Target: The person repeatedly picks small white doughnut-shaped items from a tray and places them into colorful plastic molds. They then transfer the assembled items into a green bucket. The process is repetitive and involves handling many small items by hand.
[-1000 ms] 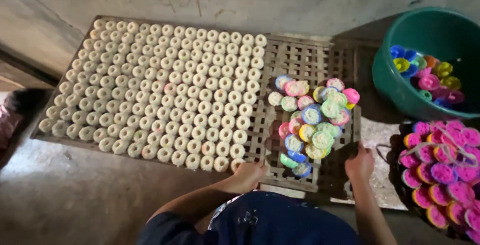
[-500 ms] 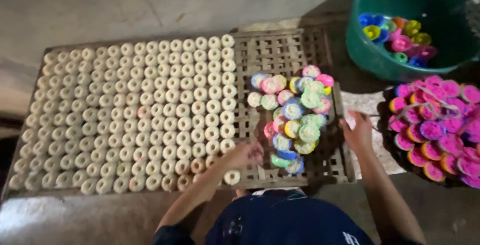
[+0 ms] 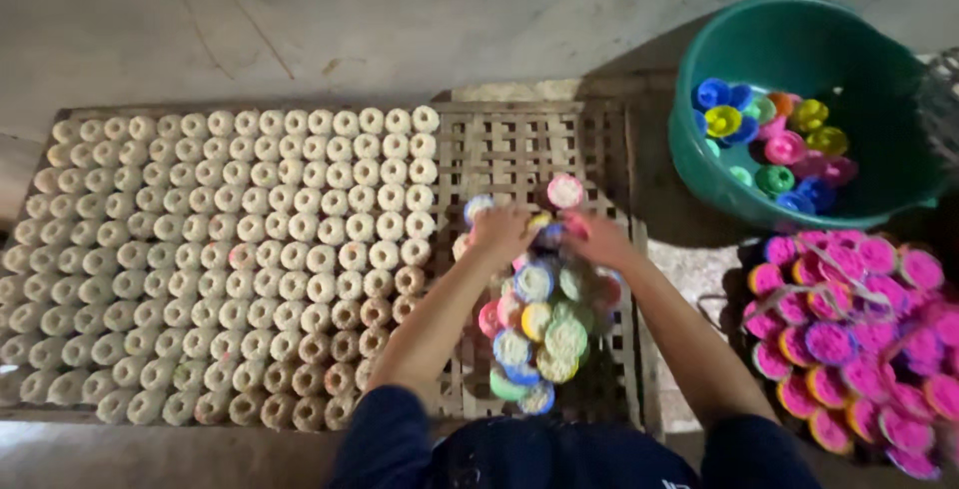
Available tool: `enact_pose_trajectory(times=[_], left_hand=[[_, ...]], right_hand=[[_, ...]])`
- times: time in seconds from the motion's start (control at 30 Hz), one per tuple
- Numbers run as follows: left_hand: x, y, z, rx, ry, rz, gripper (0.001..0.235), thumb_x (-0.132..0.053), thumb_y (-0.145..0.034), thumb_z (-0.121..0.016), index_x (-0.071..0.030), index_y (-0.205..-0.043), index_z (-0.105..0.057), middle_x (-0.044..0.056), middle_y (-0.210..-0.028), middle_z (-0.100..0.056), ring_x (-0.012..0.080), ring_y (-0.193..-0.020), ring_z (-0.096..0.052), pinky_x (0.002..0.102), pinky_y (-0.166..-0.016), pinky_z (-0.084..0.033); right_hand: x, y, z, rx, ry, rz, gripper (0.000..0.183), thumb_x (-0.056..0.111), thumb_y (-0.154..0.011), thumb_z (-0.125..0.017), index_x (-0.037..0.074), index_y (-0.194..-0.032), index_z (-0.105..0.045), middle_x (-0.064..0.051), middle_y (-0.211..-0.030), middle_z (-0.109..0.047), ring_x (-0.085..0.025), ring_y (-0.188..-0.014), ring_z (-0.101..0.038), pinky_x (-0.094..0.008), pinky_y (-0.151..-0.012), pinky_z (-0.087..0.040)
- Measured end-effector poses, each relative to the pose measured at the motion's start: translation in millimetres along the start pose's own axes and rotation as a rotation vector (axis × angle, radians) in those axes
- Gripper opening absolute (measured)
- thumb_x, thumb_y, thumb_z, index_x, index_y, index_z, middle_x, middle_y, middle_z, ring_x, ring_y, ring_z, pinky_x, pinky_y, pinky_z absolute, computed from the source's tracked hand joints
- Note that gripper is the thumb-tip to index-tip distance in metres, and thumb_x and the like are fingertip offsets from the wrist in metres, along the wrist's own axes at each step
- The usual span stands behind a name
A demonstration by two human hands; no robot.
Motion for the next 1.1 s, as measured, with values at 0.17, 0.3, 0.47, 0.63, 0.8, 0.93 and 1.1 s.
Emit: enact_pose_trajectory(times=[0.17, 0.3, 0.47, 0.63, 0.8, 0.93, 1.1], left_hand=[[24, 49, -15, -0.033, 0.245, -0.190, 0.069, -0.047, -0.076, -0.079, -0.009, -0.130, -0.059, 0.016, -0.139, -0.057, 0.0354, -0.119, -0.059, 0.046, -0.094, -0.051], [50, 51, -12, 0.062, 0.269, -0.027, 0.049, -0.036, -0.077, -0.082, -0.012, -0.117, -0.067, 0.011, -0.116, -0.070, 0.0292, -0.109, -0.068, 0.042, -0.092, -0.056], [56, 35, 30, -0.245, 0.760, -0.037, 0.020, -0.017, -0.088, -0.074, -0.010, -0.106, -0.069, 0.005, -0.098, -0.077, 0.0222, -0.087, -0.079, 0.035, -0.079, -0.063], [19, 2, 43, -0.415, 0.742, -0.078, 0.041, -0.014, -0.086, -0.074, -0.010, -0.125, -0.063, 0.011, -0.118, -0.072, 0.0233, -0.108, -0.072, 0.037, -0.089, -0.059], [-38, -65, 28, -0.414, 0.381, -0.138, 0.077, -0.004, -0.064, -0.080, -0.015, -0.137, -0.059, 0.021, -0.134, -0.057, 0.0424, -0.124, -0.049, 0.051, -0.099, -0.047], [-33, -89, -3, -0.242, 0.607, 0.123, 0.041, -0.009, -0.084, -0.063, -0.025, -0.122, -0.067, 0.004, -0.122, -0.068, 0.0285, -0.121, -0.063, 0.043, -0.092, -0.060], [-29, -80, 29, -0.423, 0.524, -0.132, 0.064, -0.017, -0.053, -0.097, -0.017, -0.109, -0.066, 0.012, -0.110, -0.062, 0.0307, -0.108, -0.056, 0.046, -0.093, -0.047]], right_hand=[[6, 9, 16, 0.232, -0.579, -0.079, 0.036, 0.030, -0.096, -0.064, 0.008, -0.125, -0.065, -0.011, -0.104, -0.073, -0.022, -0.095, -0.070, -0.039, -0.086, -0.055], [-11, -4, 73, -0.313, -0.532, -0.042, 0.036, 0.027, -0.107, -0.058, 0.005, -0.135, -0.060, -0.016, -0.118, -0.064, -0.026, -0.105, -0.064, -0.041, -0.091, -0.052], [26, -1, 58, -0.317, 0.346, 0.079, 0.057, 0.028, -0.098, -0.064, 0.013, -0.151, -0.052, -0.020, -0.138, -0.053, -0.039, -0.122, -0.050, -0.054, -0.095, -0.049], [62, 31, 88, -0.654, 0.032, 0.195, 0.061, 0.022, -0.095, -0.072, 0.010, -0.149, -0.046, -0.022, -0.139, -0.052, -0.041, -0.129, -0.050, -0.054, -0.108, -0.046], [79, 33, 122, -0.653, -0.001, 0.148, 0.064, 0.020, -0.092, -0.074, 0.001, -0.148, -0.050, -0.024, -0.137, -0.052, -0.044, -0.125, -0.052, -0.048, -0.107, -0.045], [65, 68, 220, -1.001, 0.124, 0.138, 0.059, 0.031, -0.110, -0.079, 0.009, -0.156, -0.048, -0.021, -0.147, -0.051, -0.039, -0.139, -0.045, -0.051, -0.122, -0.035], [45, 56, 199, -0.830, 0.490, 0.058, 0.067, 0.036, -0.095, -0.085, 0.004, -0.149, -0.059, -0.034, -0.145, -0.047, -0.046, -0.135, -0.044, -0.054, -0.111, -0.036]])
Point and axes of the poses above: each hand's wrist, its own y-axis away from the middle knuckle, its own z-axis out of the back of the hand, x = y × z, the point moved 7 cm from there along -y, towards the middle knuckle
